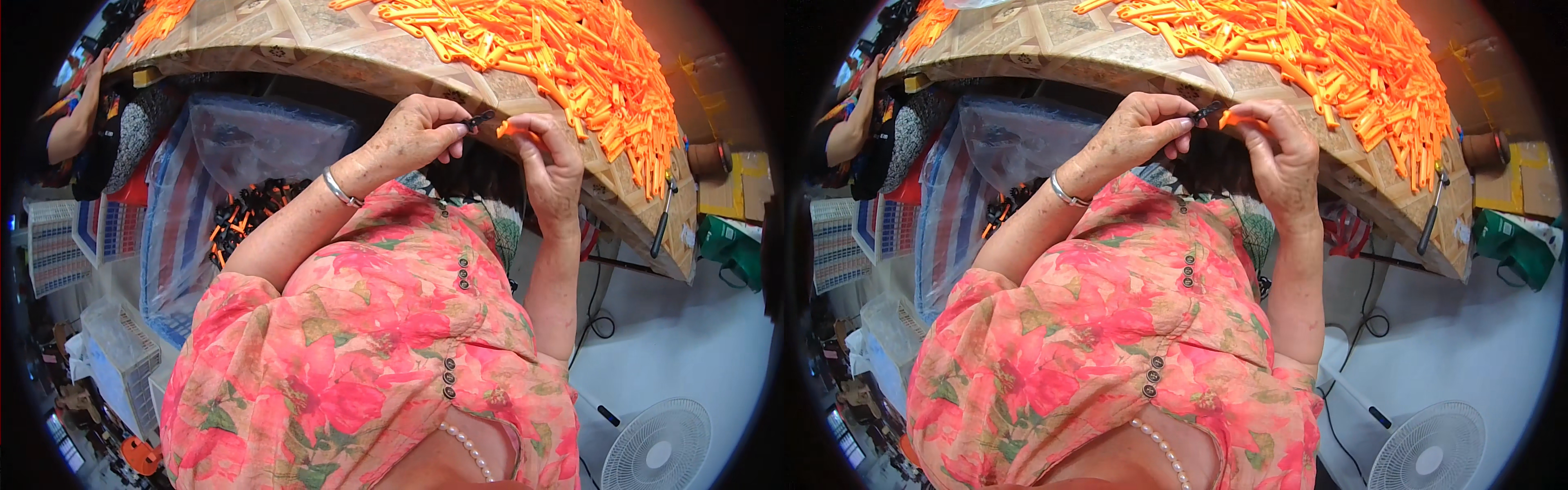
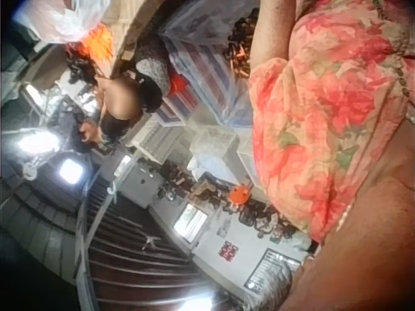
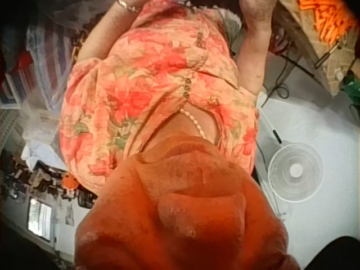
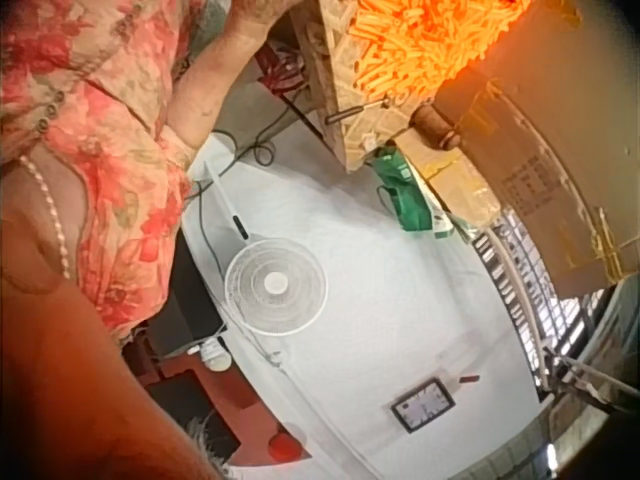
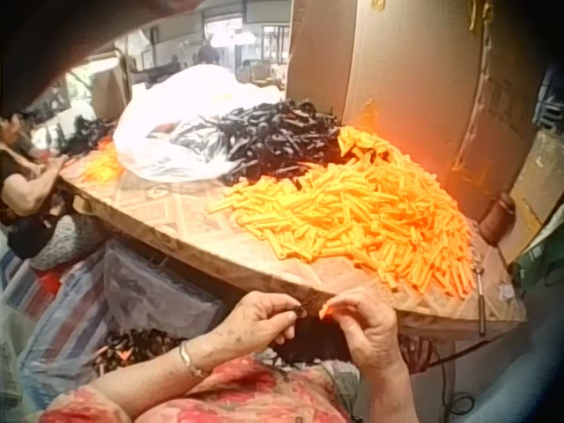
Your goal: The person inserts orange plastic rods into black plastic handles and uses a hammer to secure them. They repeat this process for multiple units, placing finished assemblies on a wooden table. A second person works in the background.
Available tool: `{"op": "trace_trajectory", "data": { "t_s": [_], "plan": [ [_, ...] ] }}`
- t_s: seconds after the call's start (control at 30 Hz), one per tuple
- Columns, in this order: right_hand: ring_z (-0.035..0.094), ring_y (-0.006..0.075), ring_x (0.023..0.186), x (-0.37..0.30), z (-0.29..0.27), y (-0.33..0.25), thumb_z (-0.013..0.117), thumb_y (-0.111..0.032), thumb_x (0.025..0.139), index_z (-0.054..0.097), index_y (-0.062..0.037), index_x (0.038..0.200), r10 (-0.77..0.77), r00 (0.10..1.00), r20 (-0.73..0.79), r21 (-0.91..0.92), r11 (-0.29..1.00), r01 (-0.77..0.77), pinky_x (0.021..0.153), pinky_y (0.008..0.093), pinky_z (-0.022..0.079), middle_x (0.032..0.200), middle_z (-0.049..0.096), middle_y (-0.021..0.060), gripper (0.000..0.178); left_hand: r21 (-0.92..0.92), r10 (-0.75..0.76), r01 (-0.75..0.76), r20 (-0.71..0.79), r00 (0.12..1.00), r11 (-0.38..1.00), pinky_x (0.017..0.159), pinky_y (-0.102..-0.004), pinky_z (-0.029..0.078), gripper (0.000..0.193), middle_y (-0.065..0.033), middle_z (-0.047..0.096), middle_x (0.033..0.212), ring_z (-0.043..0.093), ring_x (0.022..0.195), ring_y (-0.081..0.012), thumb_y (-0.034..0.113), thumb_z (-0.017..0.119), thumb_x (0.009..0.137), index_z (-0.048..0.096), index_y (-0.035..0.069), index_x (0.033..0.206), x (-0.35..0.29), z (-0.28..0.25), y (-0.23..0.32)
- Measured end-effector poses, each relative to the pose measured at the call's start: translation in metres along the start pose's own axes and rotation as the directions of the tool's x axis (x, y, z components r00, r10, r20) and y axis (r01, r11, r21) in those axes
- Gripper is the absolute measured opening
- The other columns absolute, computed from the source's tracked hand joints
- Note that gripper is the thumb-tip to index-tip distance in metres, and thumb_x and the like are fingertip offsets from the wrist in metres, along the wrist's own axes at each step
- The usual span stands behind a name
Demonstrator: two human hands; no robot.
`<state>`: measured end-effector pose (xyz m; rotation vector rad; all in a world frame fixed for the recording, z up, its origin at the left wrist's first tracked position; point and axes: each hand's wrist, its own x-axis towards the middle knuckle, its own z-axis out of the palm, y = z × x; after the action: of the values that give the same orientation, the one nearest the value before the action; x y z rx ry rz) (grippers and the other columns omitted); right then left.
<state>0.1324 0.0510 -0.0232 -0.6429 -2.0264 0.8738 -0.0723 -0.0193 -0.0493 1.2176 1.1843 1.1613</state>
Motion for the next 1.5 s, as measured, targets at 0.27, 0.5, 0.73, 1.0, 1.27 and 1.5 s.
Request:
{"op": "trace_trajectory", "data": {
  "t_s": [0.27, 0.5, 0.73, 1.0, 1.27, 1.5],
  "plan": [
    [0.062, 0.0215, 0.087, -0.019, -0.021, -0.043, 0.069, 0.006, 0.08, 0.069, -0.0056, 0.098, -0.064, 0.996, 0.059, -0.244, 0.967, 0.077, 0.077, 0.0315, 0.05, 0.095, 0.06, 0.0084, 0.021, 0.09, 0.027, -0.037, 0.115, 0.993, 0.995, 0.059, -0.0195, 0.049, 0.017, 0.0016, 0.063, 0.074, 0.058, 0.067, -0.0033, 0.01, 0.056, 0.097, 0.067, 0.0, 0.105, -0.011, 0.028, 0.035],
    [0.061, 0.0195, 0.094, -0.027, -0.04, -0.047, 0.073, 0.006, 0.074, 0.067, -0.0066, 0.102, -0.156, 0.987, 0.028, -0.306, 0.939, 0.157, 0.074, 0.0288, 0.052, 0.1, 0.057, 0.008, 0.032, 0.262, 0.047, -0.088, 0.159, 0.986, 0.961, 0.056, -0.0201, 0.046, 0.015, 0.0016, 0.062, 0.069, 0.056, 0.062, -0.0035, 0.007, 0.058, 0.094, 0.068, -0.001, 0.102, -0.016, 0.036, 0.053],
    [0.064, 0.0195, 0.091, -0.027, -0.038, -0.057, 0.072, 0.005, 0.077, 0.066, -0.0057, 0.105, -0.068, 0.993, 0.097, -0.236, 0.968, 0.09, 0.075, 0.0301, 0.056, 0.103, 0.056, 0.0088, 0.03, 0.357, 0.161, -0.218, 0.183, 0.97, 0.908, 0.055, -0.0229, 0.046, 0.013, -0.0004, 0.062, 0.066, 0.056, 0.061, -0.0055, 0.006, 0.059, 0.092, 0.068, -0.002, 0.098, -0.019, 0.04, 0.057],
    [0.065, 0.0192, 0.091, -0.026, -0.036, -0.06, 0.071, 0.004, 0.079, 0.068, -0.0043, 0.105, 0.029, 0.989, 0.145, -0.187, 0.982, -0.001, 0.075, 0.0299, 0.057, 0.104, 0.056, 0.0091, 0.028, 0.506, 0.234, -0.317, 0.222, 0.947, 0.802, 0.057, -0.0257, 0.048, 0.012, -0.004, 0.063, 0.066, 0.058, 0.061, -0.0081, 0.005, 0.061, 0.089, 0.067, -0.003, 0.096, -0.022, 0.036, 0.059],
    [0.064, 0.0187, 0.091, -0.027, -0.036, -0.061, 0.073, 0.003, 0.078, 0.069, -0.0069, 0.106, -0.002, 0.997, 0.08, -0.176, 0.984, 0.016, 0.076, 0.0296, 0.057, 0.105, 0.057, 0.0093, 0.03, 0.445, 0.178, -0.251, 0.201, 0.963, 0.86, 0.059, -0.0264, 0.049, 0.012, -0.0044, 0.063, 0.066, 0.058, 0.061, -0.0088, 0.004, 0.061, 0.089, 0.067, -0.003, 0.095, -0.022, 0.034, 0.056],
    [0.065, 0.0185, 0.09, -0.025, -0.036, -0.061, 0.072, 0.002, 0.079, 0.069, -0.0056, 0.104, 0.004, 0.99, 0.138, -0.228, 0.973, 0.028, 0.074, 0.0294, 0.056, 0.104, 0.058, 0.0091, 0.026, 0.476, 0.219, -0.301, 0.221, 0.95, 0.826, 0.059, -0.0277, 0.05, 0.012, -0.0076, 0.064, 0.066, 0.061, 0.061, -0.0108, 0.004, 0.061, 0.087, 0.067, -0.003, 0.095, -0.022, 0.034, 0.057]
  ]
}}
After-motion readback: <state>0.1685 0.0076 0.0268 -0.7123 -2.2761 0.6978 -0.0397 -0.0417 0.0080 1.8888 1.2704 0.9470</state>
